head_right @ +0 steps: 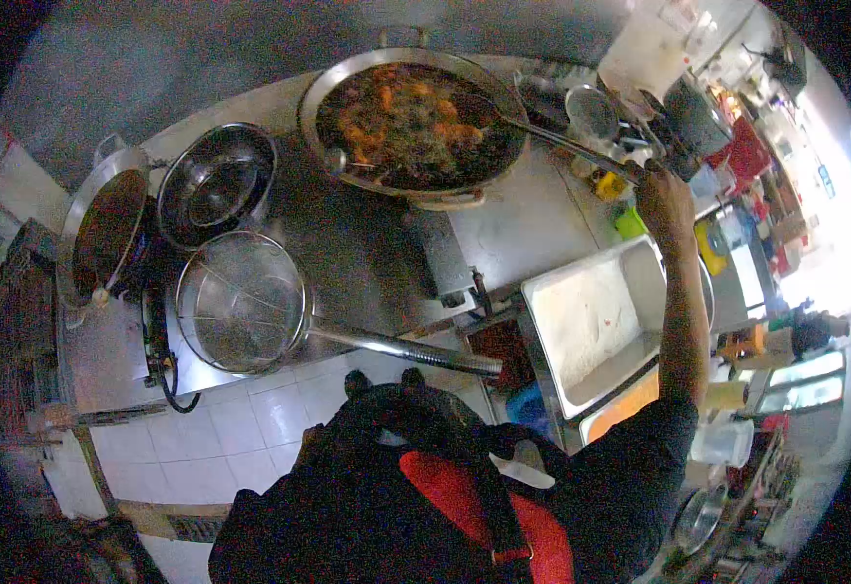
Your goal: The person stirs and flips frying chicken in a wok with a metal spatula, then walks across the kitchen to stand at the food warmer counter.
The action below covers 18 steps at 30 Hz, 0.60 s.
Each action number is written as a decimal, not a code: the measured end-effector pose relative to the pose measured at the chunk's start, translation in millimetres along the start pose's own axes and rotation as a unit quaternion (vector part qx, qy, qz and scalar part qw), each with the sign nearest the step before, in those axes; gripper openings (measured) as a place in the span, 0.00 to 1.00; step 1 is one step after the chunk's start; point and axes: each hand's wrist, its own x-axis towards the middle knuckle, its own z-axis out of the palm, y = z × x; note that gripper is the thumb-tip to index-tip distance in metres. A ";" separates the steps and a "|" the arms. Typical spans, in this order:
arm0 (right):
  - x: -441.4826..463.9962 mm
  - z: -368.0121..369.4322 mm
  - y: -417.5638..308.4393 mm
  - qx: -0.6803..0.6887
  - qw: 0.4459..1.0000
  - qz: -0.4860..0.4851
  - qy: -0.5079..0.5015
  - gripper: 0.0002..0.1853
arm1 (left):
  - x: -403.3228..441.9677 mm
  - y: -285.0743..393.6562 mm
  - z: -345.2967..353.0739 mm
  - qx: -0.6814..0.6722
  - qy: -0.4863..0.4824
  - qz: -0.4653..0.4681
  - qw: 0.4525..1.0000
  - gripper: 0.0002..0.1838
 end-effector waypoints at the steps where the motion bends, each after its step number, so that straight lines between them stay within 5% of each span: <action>1: -10.0 -4.7 -3.8 0.001 1.000 0.001 -0.012 0.15 | -2.4 9.3 1.1 0.015 0.003 -0.002 1.000 0.17; 5: -32.9 -39.5 -16.8 0.036 0.999 -0.022 -0.024 0.17 | -26.7 62.1 34.9 0.047 0.012 0.004 0.999 0.16; 6: -36.7 -37.6 -10.6 0.045 0.998 -0.019 -0.032 0.17 | -17.8 58.6 25.6 -0.058 -0.096 0.061 0.992 0.18; 9: -45.6 -39.1 0.8 0.060 0.997 -0.015 -0.046 0.17 | -0.4 78.9 36.5 0.041 -0.053 0.067 0.996 0.18; 14: -36.1 27.8 18.5 0.111 0.993 -0.016 0.028 0.16 | -16.7 99.7 56.6 0.015 -0.083 0.077 0.993 0.16; 18: -32.4 18.0 -18.4 0.098 0.995 0.000 -0.005 0.16 | -10.9 94.2 59.9 0.051 -0.055 0.025 0.997 0.16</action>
